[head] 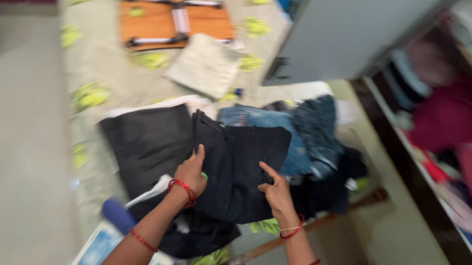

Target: The person folds various garments on a bed and places them into an open wardrobe. They handle trousers, shirts, and other folded items, arranging them on shelves inside the wardrobe.

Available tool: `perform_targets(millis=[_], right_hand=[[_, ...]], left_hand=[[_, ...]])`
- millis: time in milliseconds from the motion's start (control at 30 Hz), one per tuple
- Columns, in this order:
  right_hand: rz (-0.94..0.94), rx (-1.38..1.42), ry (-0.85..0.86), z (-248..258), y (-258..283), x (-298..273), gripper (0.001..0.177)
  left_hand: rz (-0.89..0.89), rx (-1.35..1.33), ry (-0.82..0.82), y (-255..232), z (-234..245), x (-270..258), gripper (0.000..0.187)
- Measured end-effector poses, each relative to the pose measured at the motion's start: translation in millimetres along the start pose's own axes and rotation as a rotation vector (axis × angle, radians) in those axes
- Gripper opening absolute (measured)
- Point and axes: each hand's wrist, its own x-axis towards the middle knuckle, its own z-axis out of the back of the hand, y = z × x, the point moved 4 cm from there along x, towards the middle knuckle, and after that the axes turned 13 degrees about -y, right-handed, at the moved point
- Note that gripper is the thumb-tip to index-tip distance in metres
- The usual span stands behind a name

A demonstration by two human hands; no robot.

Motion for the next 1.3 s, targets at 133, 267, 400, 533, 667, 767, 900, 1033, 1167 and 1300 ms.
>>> perform_targets(millis=[133, 267, 400, 533, 667, 767, 900, 1033, 1167, 1300], right_hand=[[0.268, 0.123, -0.199, 79.0, 15.3, -10.7, 0.071], [0.25, 0.202, -0.378, 151.2, 17.1, -26.0, 0.07], [0.15, 0.306, -0.512, 218.0, 11.3, -37.6, 0.072], [0.2, 0.365, -0.63, 275.7, 11.4, -46.0, 0.071], [0.251, 0.356, -0.726, 330.8, 24.7, -53.6, 0.074], [0.374, 0.316, -0.779, 370.0, 48.5, -56.5, 0.073], [0.414, 0.296, -0.836, 418.7, 77.5, -55.0, 0.074], [0.498, 0.242, -0.924, 473.7, 105.6, -51.2, 0.071], [0.551, 0.335, -0.951, 524.1, 129.2, -55.0, 0.072], [0.694, 0.244, -1.036, 569.5, 155.9, -64.8, 0.073]], left_hand=[[-0.187, 0.0, 0.061, -88.4, -15.4, 15.7, 0.093], [-0.418, -0.12, 0.023, -174.2, -37.7, 24.3, 0.098], [-0.565, -0.164, 0.051, -248.9, -61.6, 25.1, 0.098], [-0.678, -0.276, 0.074, -315.4, -74.3, 23.2, 0.098], [-0.774, -0.387, 0.077, -377.9, -79.7, 23.3, 0.096], [-0.754, -0.391, 0.135, -419.8, -86.6, 27.6, 0.093], [-0.924, -0.531, -0.044, -477.3, -85.5, 34.6, 0.094], [-0.919, -0.656, 0.006, -534.8, -91.0, 47.5, 0.09], [-1.037, -0.801, -0.063, -599.3, -75.9, 46.1, 0.091], [-0.973, -0.863, 0.061, -656.9, -60.2, 46.9, 0.088]])
